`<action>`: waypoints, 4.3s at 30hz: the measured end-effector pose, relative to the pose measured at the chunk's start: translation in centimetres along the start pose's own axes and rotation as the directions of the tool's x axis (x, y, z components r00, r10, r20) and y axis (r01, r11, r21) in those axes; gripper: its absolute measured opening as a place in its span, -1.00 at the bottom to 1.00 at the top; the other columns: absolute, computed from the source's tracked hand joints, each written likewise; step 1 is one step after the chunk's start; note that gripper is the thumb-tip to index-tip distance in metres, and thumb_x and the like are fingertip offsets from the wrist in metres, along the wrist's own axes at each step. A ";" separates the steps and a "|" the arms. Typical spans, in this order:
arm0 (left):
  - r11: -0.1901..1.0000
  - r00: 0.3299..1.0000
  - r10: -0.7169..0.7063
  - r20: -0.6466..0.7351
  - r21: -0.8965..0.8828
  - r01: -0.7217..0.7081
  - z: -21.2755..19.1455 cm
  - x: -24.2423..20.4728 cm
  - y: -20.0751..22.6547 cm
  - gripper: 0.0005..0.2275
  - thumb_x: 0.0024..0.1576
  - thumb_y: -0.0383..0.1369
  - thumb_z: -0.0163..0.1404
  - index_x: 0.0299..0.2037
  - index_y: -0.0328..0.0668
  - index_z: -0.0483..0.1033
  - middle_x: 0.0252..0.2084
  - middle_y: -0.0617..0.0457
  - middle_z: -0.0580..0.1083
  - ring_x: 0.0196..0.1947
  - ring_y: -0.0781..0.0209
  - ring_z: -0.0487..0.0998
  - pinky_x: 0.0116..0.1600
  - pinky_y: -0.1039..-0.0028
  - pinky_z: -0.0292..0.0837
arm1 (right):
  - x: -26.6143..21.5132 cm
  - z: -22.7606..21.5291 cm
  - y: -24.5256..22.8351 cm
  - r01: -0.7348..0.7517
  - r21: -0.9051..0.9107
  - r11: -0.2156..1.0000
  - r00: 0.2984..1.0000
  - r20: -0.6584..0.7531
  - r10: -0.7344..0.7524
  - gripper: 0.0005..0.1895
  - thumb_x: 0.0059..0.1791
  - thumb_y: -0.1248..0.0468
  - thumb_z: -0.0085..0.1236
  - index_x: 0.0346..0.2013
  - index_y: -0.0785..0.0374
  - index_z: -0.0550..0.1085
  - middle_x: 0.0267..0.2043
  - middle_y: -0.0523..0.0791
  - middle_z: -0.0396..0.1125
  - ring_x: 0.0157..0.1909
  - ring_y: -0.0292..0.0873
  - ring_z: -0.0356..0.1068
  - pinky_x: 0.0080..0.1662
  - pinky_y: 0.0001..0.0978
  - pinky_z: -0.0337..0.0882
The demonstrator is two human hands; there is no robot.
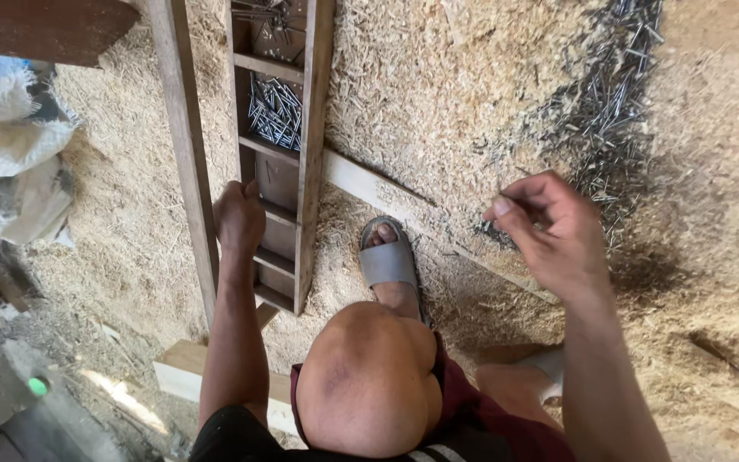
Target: The person picks up nails from a pile of sawdust on the floor and places them into a wooden compartmentalized box. The person repeatedly gathers nails by hand and transfers them into the box compartments.
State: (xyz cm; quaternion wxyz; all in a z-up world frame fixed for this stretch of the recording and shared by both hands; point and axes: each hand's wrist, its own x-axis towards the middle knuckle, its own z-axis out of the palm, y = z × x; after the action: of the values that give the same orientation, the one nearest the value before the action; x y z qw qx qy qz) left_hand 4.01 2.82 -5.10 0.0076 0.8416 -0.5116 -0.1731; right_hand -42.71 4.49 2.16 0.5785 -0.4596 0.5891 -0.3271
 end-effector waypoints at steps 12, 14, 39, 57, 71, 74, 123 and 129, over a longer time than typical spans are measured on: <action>0.421 0.988 0.012 0.157 -0.897 0.137 1.7 9.1 5.3 -0.72 0.32 -0.28 -0.13 -0.01 -0.30 0.58 -0.22 0.08 0.59 -0.34 0.37 0.49 -0.28 0.57 0.42 | 8.9 20.3 -4.6 0.289 -0.029 0.957 0.945 0.166 -0.280 -0.55 -0.02 0.20 0.25 0.04 0.42 0.37 -0.42 -0.08 0.45 -0.56 -0.26 0.40 -0.59 -0.49 0.39; 0.335 0.993 0.056 0.101 -0.939 0.076 0.5 8.5 7.0 -0.73 0.38 -0.27 -0.10 0.00 -0.36 0.54 -0.19 0.04 0.57 -0.28 0.34 0.52 -0.25 0.53 0.37 | 8.4 19.4 -3.7 0.362 -0.103 0.926 0.924 0.166 -0.343 -0.63 0.01 0.19 0.23 -0.01 0.37 0.41 -0.46 -0.11 0.43 -0.59 -0.28 0.37 -0.59 -0.48 0.38; 0.871 0.828 0.492 -0.269 0.156 -0.467 -20.1 1.7 7.6 -0.70 0.26 -0.44 0.33 -0.14 -0.44 0.40 -0.30 -0.20 0.56 -0.38 0.05 0.60 -0.26 0.32 0.49 | 2.9 -10.3 3.1 -0.080 -0.324 0.943 0.938 -0.344 -0.039 -0.75 0.16 0.13 0.08 -0.28 0.20 0.56 -0.37 -0.10 0.51 -0.39 -0.34 0.52 -0.42 -0.54 0.49; 0.801 0.783 0.596 -0.177 0.069 -0.594 -12.9 13.5 20.5 -0.64 0.22 -0.24 0.30 -0.04 -0.40 0.49 -0.44 -0.20 0.55 -0.52 0.02 0.60 -0.42 0.28 0.53 | 13.4 -12.8 -1.6 0.091 -0.737 0.670 0.876 -0.261 -0.405 -0.93 0.06 0.28 0.20 -0.19 0.17 0.58 -0.22 -0.09 0.53 -0.48 -0.30 0.46 -0.43 -0.56 0.51; 0.604 0.344 0.718 -0.605 0.296 -0.740 -12.2 8.6 24.9 -0.52 0.25 -0.25 0.27 0.15 -0.57 0.41 -0.10 -0.22 0.50 -0.18 0.02 0.51 -0.16 0.38 0.46 | 19.5 -8.9 -0.1 0.049 -0.836 0.547 0.889 -0.213 -0.405 -0.94 0.03 0.40 0.14 -0.28 0.20 0.55 -0.32 -0.04 0.48 -0.44 -0.30 0.44 -0.45 -0.49 0.48; 0.427 0.364 0.685 -0.631 -0.057 -0.902 -7.6 5.0 29.2 -0.67 0.32 -0.24 0.28 0.11 -0.30 0.50 -0.10 -0.07 0.53 -0.14 0.10 0.52 -0.10 0.46 0.47 | 19.8 -9.8 -0.1 -0.048 -0.815 0.577 0.928 -0.251 -0.277 -0.96 -0.01 0.43 0.16 -0.32 0.25 0.53 -0.31 -0.01 0.48 -0.44 -0.23 0.47 -0.43 -0.40 0.52; 0.330 0.355 0.932 -0.071 -0.239 -0.913 5.3 7.8 44.8 -0.80 0.01 -0.57 0.06 -0.20 -0.17 0.66 -0.26 -0.16 0.56 -0.56 0.12 0.52 -0.57 0.37 0.42 | 19.0 -9.6 -2.8 -0.198 -0.165 0.966 0.910 -0.396 0.119 -0.81 0.00 0.20 0.27 -0.13 0.17 0.58 -0.39 -0.22 0.41 -0.52 -0.46 0.30 -0.55 -0.68 0.32; 0.284 0.297 0.952 -0.069 -0.157 -0.946 6.7 8.7 44.9 -0.92 0.11 -0.53 0.13 -0.25 -0.21 0.67 -0.23 -0.15 0.58 -0.52 0.11 0.57 -0.49 0.35 0.46 | 22.4 -7.6 -3.9 -0.434 -0.475 0.766 0.870 -0.440 0.220 -0.89 0.05 0.19 0.19 -0.16 0.07 0.56 -0.33 -0.21 0.46 -0.59 -0.35 0.24 -0.61 -0.49 0.20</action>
State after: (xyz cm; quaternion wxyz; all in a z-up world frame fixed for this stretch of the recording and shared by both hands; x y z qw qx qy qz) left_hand -32.94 -25.02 -5.32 0.1694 0.3668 -0.8940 -0.1934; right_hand -47.51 -18.62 -1.95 0.3492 -0.4287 0.8259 -0.1105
